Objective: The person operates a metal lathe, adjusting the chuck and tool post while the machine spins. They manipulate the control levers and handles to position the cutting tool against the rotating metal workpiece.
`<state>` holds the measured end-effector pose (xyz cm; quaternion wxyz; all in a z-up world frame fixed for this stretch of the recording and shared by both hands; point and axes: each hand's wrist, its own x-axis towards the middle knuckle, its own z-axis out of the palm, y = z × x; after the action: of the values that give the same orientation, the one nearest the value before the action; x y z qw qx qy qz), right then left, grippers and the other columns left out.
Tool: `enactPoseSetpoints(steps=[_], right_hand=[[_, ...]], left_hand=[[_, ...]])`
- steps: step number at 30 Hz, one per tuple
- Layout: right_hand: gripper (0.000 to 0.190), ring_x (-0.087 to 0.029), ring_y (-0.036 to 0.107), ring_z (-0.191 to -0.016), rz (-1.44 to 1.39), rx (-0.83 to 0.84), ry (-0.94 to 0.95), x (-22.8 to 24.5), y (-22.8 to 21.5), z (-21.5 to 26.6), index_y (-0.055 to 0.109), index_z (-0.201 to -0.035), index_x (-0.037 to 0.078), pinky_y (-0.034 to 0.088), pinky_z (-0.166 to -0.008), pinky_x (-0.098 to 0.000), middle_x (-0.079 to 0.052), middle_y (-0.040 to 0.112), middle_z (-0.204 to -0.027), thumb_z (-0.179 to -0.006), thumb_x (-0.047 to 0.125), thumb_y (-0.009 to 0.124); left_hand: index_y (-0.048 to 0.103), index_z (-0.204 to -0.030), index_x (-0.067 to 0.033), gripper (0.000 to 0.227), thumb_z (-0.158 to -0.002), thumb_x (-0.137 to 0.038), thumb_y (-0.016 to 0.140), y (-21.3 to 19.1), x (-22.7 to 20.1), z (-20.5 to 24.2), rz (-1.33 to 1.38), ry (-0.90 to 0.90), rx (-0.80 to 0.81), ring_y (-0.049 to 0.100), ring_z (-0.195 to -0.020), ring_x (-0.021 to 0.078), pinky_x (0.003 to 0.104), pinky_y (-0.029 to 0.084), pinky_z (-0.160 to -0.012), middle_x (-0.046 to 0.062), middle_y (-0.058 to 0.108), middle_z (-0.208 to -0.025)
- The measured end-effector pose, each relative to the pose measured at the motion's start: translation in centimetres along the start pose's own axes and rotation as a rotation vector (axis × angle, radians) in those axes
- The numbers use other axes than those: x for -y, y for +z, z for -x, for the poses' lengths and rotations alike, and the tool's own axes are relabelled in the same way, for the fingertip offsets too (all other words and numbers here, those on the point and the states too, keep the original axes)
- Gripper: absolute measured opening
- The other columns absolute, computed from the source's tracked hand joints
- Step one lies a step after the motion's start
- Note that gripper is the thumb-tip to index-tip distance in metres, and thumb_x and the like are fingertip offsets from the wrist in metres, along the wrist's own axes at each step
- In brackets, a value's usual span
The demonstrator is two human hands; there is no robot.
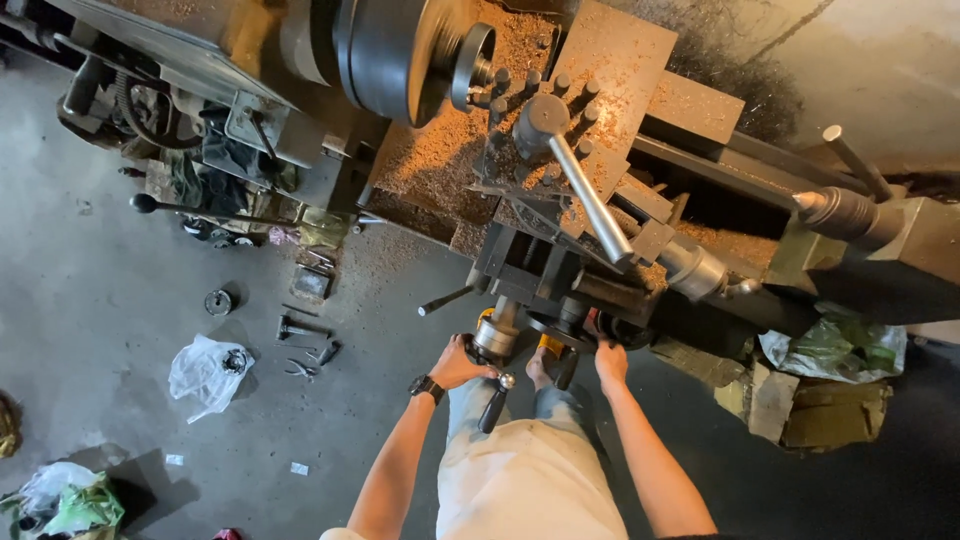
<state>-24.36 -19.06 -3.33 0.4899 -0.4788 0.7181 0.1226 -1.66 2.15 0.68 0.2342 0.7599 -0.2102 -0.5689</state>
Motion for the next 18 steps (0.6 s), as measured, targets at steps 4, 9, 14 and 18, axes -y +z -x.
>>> enactPoseSetpoints(steps=[4,9,14,18], right_hand=[[0.065,-0.035,0.034,-0.128,-0.178,-0.118,0.108,0.0,2.1,-0.2,0.043,-0.131,-0.003,0.028,-0.105,-0.0459,-0.025,0.04,-0.134,-0.084,0.04,0.052],[0.052,-0.035,0.042,-0.121,-0.346,-0.239,0.094,-4.7,5.4,-7.2,0.048,-0.125,-0.008,0.034,-0.102,-0.0429,-0.027,0.047,-0.125,-0.079,0.018,0.05],[0.049,-0.031,0.059,-0.096,-0.405,-0.242,0.084,-4.6,4.7,-6.9,0.046,-0.122,-0.014,0.043,-0.087,-0.0466,-0.029,0.054,-0.109,-0.079,0.01,0.043],[0.053,-0.039,0.045,-0.116,-0.522,-0.217,0.099,-3.4,4.2,-5.3,0.039,-0.126,-0.016,0.038,-0.094,-0.048,-0.036,0.041,-0.124,-0.078,0.009,0.042]], left_hand=[[0.037,-0.122,0.006,0.122,-0.038,-0.07,0.083,-0.3,-1.2,0.9,0.002,-0.019,-0.028,0.041,-0.117,0.0416,0.049,0.037,-0.099,0.022,0.039,-0.115],[0.026,-0.135,0.0017,0.134,-0.035,-0.069,0.081,0.1,-1.7,1.3,-0.114,0.041,-0.139,0.039,-0.119,0.0377,0.054,0.036,-0.099,0.02,0.038,-0.124],[0.036,-0.129,-0.008,0.099,-0.053,-0.055,0.079,1.7,-5.0,1.7,-0.173,0.355,-0.443,0.043,-0.11,0.0319,0.046,0.036,-0.092,0.014,0.042,-0.117],[0.058,-0.105,-0.0061,0.045,-0.072,-0.031,0.075,5.8,-6.3,-1.3,-0.182,0.851,-0.596,0.058,-0.09,0.0277,0.036,0.046,-0.08,0.011,0.058,-0.096]])
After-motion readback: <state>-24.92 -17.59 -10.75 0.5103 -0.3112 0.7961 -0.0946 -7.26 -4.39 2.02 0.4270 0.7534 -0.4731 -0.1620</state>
